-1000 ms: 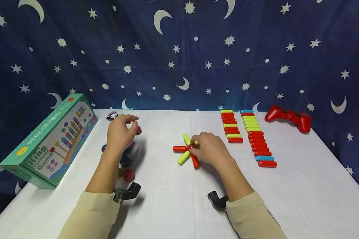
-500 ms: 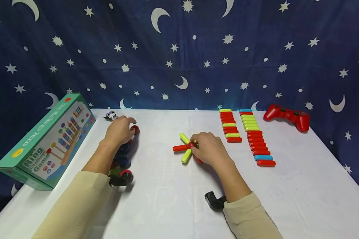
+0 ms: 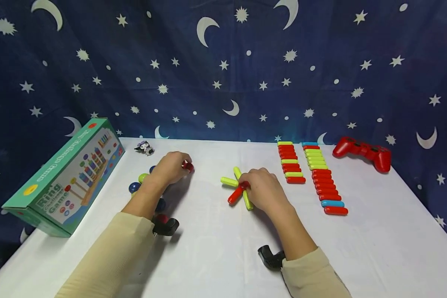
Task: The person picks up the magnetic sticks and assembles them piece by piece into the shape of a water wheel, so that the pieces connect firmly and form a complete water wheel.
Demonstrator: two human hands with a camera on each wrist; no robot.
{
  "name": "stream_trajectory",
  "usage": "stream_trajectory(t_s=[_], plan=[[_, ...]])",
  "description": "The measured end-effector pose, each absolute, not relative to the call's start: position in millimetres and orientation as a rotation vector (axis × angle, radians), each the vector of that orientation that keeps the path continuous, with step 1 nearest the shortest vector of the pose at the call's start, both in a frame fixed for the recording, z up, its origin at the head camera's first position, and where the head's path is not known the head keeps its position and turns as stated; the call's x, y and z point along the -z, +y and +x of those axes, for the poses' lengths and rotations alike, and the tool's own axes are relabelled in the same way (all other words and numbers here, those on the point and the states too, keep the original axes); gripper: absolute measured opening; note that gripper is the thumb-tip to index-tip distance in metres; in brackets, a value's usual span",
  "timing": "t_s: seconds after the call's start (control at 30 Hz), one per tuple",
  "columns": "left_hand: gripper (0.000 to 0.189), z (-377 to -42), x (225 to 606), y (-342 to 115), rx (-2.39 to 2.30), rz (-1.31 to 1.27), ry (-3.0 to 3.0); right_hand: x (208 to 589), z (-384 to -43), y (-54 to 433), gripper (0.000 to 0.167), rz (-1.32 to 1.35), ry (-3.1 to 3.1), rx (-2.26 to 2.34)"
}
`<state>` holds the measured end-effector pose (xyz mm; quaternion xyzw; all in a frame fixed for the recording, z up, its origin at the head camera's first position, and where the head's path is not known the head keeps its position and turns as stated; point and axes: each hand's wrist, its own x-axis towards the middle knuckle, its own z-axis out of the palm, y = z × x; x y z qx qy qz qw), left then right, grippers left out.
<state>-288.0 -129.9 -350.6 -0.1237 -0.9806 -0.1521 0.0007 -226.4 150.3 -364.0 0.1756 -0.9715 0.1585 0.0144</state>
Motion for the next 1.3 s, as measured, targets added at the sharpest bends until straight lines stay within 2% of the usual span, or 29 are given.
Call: stream_trajectory(t_s=[0.23, 0.6, 1.3], plan=[[0.02, -278.2, 358.2, -96.7, 0.624, -0.452, -3.051, 365.8, -225.6, 151.6, 0.03, 0.52, -3.027, -0.516], [0.026, -275.2, 369.3, -83.9, 1.011, -0.493, -3.008, 367.4, -227.4, 149.1, 0.022, 0.484, -3.032, -0.609], [0.025, -268.8, 370.1, -80.6, 0.946, -0.486, -3.053, 375.3, -225.6, 140.3, 0.023, 0.458, -2.967, -0.569]])
